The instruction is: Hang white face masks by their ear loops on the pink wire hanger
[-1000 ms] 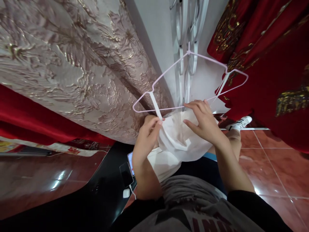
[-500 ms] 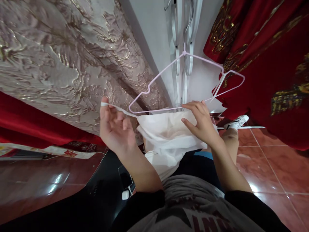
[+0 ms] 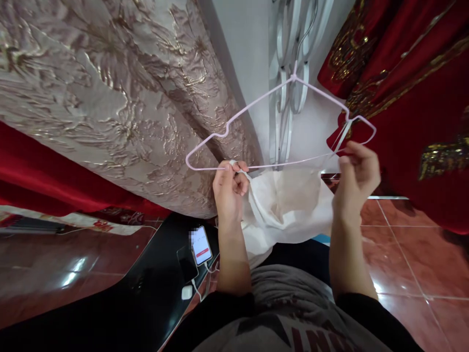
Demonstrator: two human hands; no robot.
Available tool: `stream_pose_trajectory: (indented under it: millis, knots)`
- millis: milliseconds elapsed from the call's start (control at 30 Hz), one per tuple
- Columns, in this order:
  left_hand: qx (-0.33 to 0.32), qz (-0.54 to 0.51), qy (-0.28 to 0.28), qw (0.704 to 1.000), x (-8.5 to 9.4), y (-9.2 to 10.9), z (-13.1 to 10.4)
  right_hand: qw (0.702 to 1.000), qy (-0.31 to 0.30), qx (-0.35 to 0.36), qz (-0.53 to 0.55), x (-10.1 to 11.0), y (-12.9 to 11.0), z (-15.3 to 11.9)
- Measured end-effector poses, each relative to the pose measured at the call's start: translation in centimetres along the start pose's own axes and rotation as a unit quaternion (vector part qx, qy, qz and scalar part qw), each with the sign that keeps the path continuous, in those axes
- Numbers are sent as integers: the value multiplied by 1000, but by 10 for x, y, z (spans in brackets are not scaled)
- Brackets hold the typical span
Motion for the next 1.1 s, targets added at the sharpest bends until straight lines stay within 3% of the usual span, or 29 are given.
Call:
stream_pose_trajectory:
  millis: [67, 133, 200, 267, 367, 433, 533, 600, 700, 733, 767, 833, 900, 933, 1000, 1100]
  knots:
    - [3, 9, 3, 1000, 2, -1, 1, 998, -18, -56, -6, 6, 17, 13]
    - [-1, 15, 16, 1000, 4, -2, 2, 990, -106, -95, -4, 1, 22, 24]
    - [-8, 19, 27, 999, 5, -3, 2, 979, -169, -110, 16, -7, 15, 30]
    - [-16, 23, 29, 999, 5, -3, 3, 978, -180, -91, 47, -14, 2, 37]
    - [-21, 30, 23, 999, 7, -2, 5, 992, -91, -23, 81, -13, -7, 53]
    - [-23, 33, 20, 999, 8, 0, 7, 996, 3, 13, 83, -3, 5, 63]
    - [-33, 34, 32, 998, 9, 2, 7, 996, 70, 31, 52, 13, 33, 71]
    - [-28, 29, 39, 998, 9, 0, 6, 991, 122, 51, 33, 24, 42, 67]
    - [14, 21, 27, 999, 6, -8, 4, 969, 222, 105, 25, 35, 23, 45]
    - [29, 20, 20, 999, 4, -12, 3, 973, 201, 112, 26, 31, 13, 37]
    - [42, 19, 12, 999, 2, -16, 2, 984, 137, 113, 21, 22, 1, 31]
    - [53, 12, 3, 999, -2, -22, -1, 993, -70, 96, 6, -5, -15, 20]
    - [46, 7, 15, 999, 0, -27, -2, 972, -227, 64, 1, -25, -21, 8]
    - [36, 10, 32, 999, 3, -28, -2, 965, -258, 52, 3, -30, -20, 5]
    - [-14, 30, 93, 995, 16, -24, -1, 968, -246, 45, 13, -30, -17, 4]
    - [-159, 75, 249, 953, 48, 3, -4, 976, -208, 53, 23, -25, -12, 5]
Point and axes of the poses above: each hand's wrist, its own z-axis towards the middle knuckle, its own x-axis out of the back of the hand, y = z × x, the point moved 5 cm from there along z, towards the middle knuckle, and after that the axes turned 11 degrees about x, right-handed, at the moved point
